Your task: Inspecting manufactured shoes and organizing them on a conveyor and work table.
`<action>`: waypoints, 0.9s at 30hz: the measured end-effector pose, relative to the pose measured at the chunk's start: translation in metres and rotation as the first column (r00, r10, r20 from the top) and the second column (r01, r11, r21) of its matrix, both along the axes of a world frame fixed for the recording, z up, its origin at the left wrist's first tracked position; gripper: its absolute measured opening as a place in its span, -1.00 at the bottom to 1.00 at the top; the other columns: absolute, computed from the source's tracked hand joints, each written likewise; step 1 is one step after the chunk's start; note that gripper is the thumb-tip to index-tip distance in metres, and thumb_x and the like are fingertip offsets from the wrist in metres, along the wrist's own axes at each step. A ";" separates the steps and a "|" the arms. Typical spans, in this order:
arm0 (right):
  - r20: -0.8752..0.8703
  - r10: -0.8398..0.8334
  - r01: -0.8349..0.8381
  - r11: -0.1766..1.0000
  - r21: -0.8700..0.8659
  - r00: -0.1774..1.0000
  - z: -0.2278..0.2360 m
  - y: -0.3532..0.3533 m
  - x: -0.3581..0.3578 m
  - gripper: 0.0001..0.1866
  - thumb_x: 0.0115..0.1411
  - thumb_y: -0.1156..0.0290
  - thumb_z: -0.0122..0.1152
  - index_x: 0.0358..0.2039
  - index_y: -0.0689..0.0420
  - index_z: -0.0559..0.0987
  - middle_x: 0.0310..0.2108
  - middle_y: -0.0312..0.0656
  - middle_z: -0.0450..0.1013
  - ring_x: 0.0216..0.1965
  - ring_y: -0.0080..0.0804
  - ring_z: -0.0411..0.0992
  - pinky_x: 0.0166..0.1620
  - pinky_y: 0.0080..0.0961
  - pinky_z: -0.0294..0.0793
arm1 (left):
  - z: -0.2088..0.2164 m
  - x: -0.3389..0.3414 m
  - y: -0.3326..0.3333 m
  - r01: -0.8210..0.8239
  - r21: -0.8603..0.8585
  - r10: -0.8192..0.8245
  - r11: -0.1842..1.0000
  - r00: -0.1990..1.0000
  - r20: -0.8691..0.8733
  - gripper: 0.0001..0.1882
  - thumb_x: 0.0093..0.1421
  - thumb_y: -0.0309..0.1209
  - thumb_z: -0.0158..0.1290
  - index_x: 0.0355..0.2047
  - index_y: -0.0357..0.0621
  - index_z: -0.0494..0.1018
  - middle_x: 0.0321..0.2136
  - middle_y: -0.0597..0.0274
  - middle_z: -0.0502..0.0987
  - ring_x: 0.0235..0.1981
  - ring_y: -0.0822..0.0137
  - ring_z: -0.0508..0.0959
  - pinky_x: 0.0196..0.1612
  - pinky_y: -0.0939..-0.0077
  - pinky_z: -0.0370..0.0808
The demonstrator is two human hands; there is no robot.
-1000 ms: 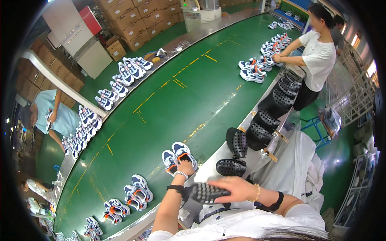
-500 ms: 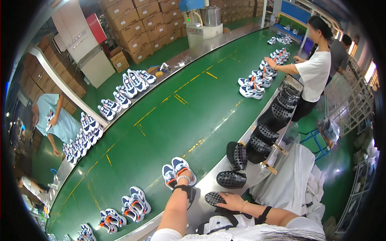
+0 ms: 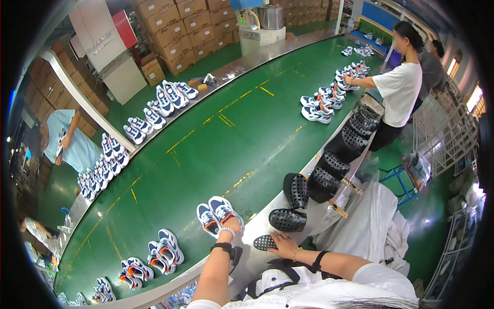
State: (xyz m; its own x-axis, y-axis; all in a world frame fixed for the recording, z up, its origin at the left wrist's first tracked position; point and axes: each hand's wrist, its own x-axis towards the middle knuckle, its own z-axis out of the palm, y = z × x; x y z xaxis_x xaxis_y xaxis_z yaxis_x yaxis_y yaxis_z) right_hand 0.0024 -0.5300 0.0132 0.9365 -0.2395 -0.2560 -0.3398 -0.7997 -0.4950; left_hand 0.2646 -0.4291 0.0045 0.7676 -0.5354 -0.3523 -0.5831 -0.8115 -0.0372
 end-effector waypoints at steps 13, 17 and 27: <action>0.128 0.144 -0.142 0.990 -0.027 0.981 -0.018 -0.010 -0.018 -0.29 0.05 -0.08 0.13 0.10 0.10 0.26 0.13 -0.12 0.19 0.18 -0.11 0.09 0.20 -0.21 0.12 | 0.022 0.021 0.001 0.184 0.071 -0.144 0.980 0.914 -0.380 -0.38 0.04 -0.25 0.04 0.06 -0.40 0.28 0.13 -0.16 0.24 0.15 0.06 0.28 0.19 0.40 0.16; 0.103 0.051 -0.079 0.953 0.294 0.993 0.017 0.003 0.004 -0.34 0.03 0.07 0.24 0.03 0.18 0.28 -0.09 0.10 0.37 -0.09 0.07 0.38 -0.04 -0.19 0.37 | 0.000 -0.002 0.035 0.066 -0.276 -0.129 0.959 0.967 -0.219 -0.71 0.08 -0.43 -0.03 -0.19 -0.30 0.46 -0.11 -0.02 0.45 -0.13 0.02 0.48 -0.04 0.27 0.38; -0.015 -0.176 0.120 0.605 0.787 0.984 0.091 0.028 0.053 -0.57 0.04 0.23 0.32 -0.17 0.28 0.52 -0.51 -0.27 0.48 -0.51 -0.63 0.38 -0.47 -0.61 0.35 | 0.079 -0.136 0.091 -0.998 -0.002 -0.352 -0.057 0.022 -0.936 -0.22 0.14 -0.30 0.14 0.23 -0.07 -0.09 -0.08 0.10 0.39 -0.10 0.34 0.46 -0.05 0.39 0.42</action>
